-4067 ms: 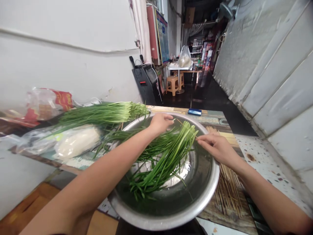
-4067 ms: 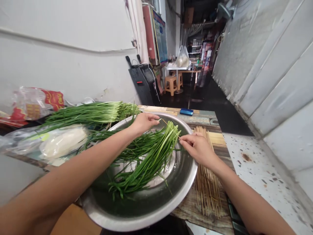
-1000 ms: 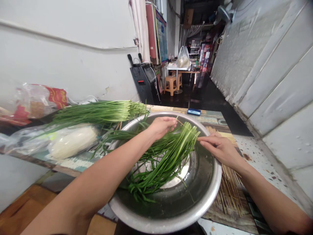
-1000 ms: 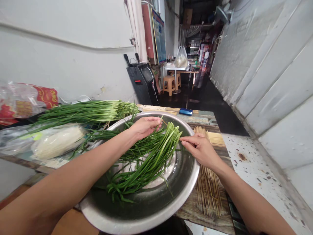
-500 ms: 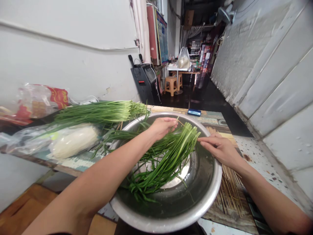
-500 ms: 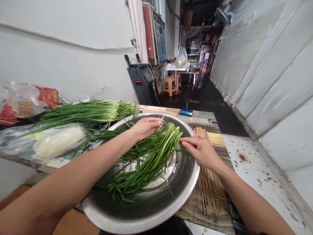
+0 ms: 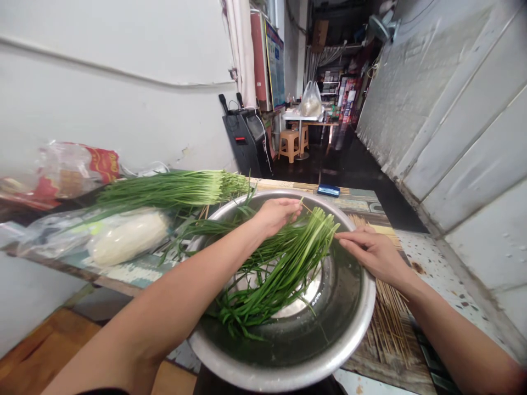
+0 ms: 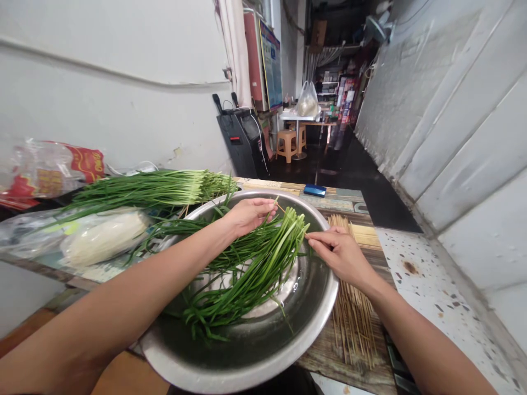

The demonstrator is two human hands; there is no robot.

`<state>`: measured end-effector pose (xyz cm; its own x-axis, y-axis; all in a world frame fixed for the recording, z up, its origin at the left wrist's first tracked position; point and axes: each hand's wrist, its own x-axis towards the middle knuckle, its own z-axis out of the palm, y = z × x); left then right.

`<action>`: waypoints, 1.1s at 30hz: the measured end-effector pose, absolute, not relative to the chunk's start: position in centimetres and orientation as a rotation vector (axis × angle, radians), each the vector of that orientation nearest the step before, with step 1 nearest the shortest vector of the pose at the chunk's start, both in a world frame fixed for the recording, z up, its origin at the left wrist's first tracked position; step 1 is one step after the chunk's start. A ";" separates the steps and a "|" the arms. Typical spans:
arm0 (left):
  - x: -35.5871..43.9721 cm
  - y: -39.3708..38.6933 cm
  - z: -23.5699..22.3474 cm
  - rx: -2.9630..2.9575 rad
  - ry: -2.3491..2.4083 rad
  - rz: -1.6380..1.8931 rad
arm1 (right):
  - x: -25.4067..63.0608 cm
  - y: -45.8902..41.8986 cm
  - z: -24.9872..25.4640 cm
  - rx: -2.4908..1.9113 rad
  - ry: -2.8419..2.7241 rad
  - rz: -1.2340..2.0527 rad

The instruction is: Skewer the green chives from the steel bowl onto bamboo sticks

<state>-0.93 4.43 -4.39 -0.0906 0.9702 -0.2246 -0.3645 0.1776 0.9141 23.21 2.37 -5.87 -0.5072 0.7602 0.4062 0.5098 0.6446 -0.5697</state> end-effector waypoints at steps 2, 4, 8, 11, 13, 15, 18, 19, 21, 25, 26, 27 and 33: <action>-0.9 4.4 -4.4 0.730 1.124 1.299 | 23.2 2.3 -5.8 -0.977 -2.222 0.494; -0.9 4.4 -4.4 0.727 1.133 1.297 | 23.2 2.3 -5.8 -0.972 -2.225 0.487; -0.8 4.4 -4.4 0.718 1.136 1.299 | 23.2 2.3 -5.7 -0.966 -2.232 0.488; -0.9 4.5 -4.5 0.728 1.136 1.300 | 23.2 2.3 -5.7 -0.956 -2.230 0.490; -1.0 4.5 -4.6 0.733 1.139 1.306 | 23.1 2.2 -5.7 -0.952 -2.225 0.490; -1.0 4.6 -4.7 0.738 1.143 1.320 | 23.1 2.2 -5.7 -0.955 -2.224 0.497; -1.0 4.7 -4.9 0.746 1.143 1.339 | 23.0 2.1 -5.6 -0.967 -2.225 0.512; -1.0 4.7 -4.9 0.751 1.143 1.345 | 23.0 2.1 -5.5 -0.971 -2.224 0.514; -0.9 4.7 -4.9 0.761 1.152 1.362 | 23.0 2.1 -5.5 -0.971 -2.217 0.514; -0.8 4.7 -4.9 0.791 1.183 1.386 | 23.1 2.1 -5.6 -0.987 -2.211 0.508; -0.8 4.7 -4.9 0.799 1.186 1.387 | 23.1 2.0 -5.6 -0.993 -2.212 0.505; -0.8 4.7 -5.0 0.809 1.190 1.388 | 23.1 2.0 -5.6 -0.998 -2.214 0.503; -0.8 4.8 -5.3 0.853 1.209 1.400 | 23.1 2.1 -5.8 -1.017 -2.207 0.507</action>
